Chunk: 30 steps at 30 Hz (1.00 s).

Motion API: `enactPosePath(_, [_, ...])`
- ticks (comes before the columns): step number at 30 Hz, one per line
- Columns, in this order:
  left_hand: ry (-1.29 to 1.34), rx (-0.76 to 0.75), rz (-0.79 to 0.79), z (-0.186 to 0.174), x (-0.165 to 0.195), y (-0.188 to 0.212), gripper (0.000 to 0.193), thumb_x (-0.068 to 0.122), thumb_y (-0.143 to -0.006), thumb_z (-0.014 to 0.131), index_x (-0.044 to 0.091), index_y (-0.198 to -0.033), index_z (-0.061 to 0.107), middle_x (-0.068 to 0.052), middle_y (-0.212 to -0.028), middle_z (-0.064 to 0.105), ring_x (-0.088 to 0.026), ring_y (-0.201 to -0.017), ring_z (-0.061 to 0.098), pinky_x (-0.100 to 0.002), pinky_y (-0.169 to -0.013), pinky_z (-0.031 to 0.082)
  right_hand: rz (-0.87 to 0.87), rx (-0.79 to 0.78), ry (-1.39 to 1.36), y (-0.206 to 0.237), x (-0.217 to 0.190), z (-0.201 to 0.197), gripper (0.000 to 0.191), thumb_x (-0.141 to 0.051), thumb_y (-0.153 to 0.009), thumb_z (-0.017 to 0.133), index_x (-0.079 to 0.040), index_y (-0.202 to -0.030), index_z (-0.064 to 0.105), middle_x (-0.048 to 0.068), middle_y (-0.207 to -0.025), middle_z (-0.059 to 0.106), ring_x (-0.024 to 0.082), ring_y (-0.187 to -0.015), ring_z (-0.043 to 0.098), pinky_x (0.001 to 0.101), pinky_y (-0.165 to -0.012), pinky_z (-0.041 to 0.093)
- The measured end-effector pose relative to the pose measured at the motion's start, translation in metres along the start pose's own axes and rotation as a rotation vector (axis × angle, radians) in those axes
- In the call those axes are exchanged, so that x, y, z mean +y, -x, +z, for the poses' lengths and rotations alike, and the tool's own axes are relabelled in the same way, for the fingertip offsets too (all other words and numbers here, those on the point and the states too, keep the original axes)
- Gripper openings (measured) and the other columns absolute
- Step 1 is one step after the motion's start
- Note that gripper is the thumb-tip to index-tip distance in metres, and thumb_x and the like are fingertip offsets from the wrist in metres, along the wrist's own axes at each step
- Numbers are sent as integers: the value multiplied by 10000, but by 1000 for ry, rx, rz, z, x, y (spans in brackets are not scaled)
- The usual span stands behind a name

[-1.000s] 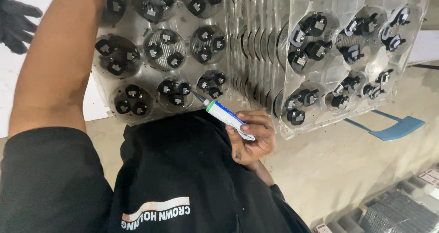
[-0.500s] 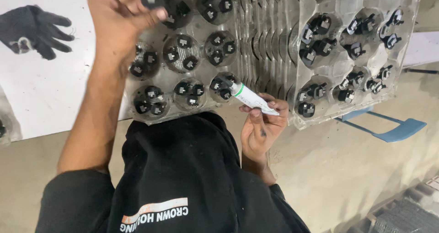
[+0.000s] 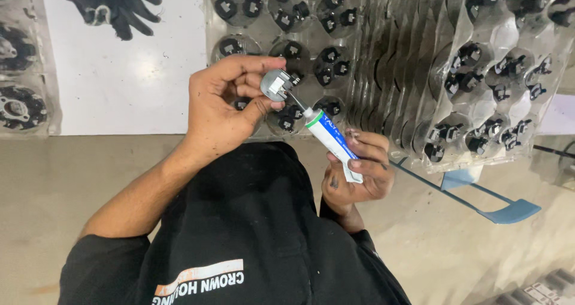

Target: The person squeezes adhesive from a tube onto small black components held in plastic trays, treating one component at a time and placing it back into the tray. They first wipe the tube with a cloth, then work through multiple trays of components, and finally set the tube down and reposition a tray.

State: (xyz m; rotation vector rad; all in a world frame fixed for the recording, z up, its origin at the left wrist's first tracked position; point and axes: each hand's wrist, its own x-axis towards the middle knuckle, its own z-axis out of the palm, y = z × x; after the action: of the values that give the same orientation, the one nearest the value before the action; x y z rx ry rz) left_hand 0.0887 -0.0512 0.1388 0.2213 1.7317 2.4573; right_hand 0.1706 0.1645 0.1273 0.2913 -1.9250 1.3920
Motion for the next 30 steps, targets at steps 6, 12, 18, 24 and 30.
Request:
enactPosePath(6, [58,4,25,-5,3,8,420,-215,-938,688,-48,-1320,635,-83,-1182,672,-113,-1040,714,-269,-938,656,7,-7,-50,-4,-8,13,354,-23,-882,820,-107,-997,496,105,-980,627,267,-1012,667,411,-828,644])
enactPosePath(12, [115,-19,41,-11,0,9,414,-220,-965,660,-52,-1342,620,-86,-1183,685,-109,-1035,714,-271,-965,649,-64,-128,73,-10,-12,13,353,20,-849,799,-107,-990,501,110,-990,632,256,-962,672,415,-819,650])
enactPosePath(18, [118,-36,-13,-15,-3,11,426,-215,-939,656,-53,-1331,610,-114,-1276,689,-110,-1036,713,-264,-936,648,-70,-160,75,-13,-16,14,359,95,-846,767,-102,-998,509,109,-1011,627,231,-930,657,424,-794,681])
enactPosePath(24, [174,-25,-27,-13,-9,11,424,-217,-932,661,-60,-1321,597,-123,-1352,667,-109,-1071,705,-267,-950,649,-63,-160,88,-14,-16,14,398,124,-816,768,-107,-999,501,108,-1015,630,239,-920,665,410,-784,674])
enactPosePath(30, [139,-38,-34,-15,-13,14,449,-215,-960,676,-64,-1376,600,-129,-1272,692,-116,-1091,710,-277,-984,648,-77,-157,101,-14,-17,14,410,128,-784,774,-104,-991,507,113,-996,640,255,-918,676,403,-764,670])
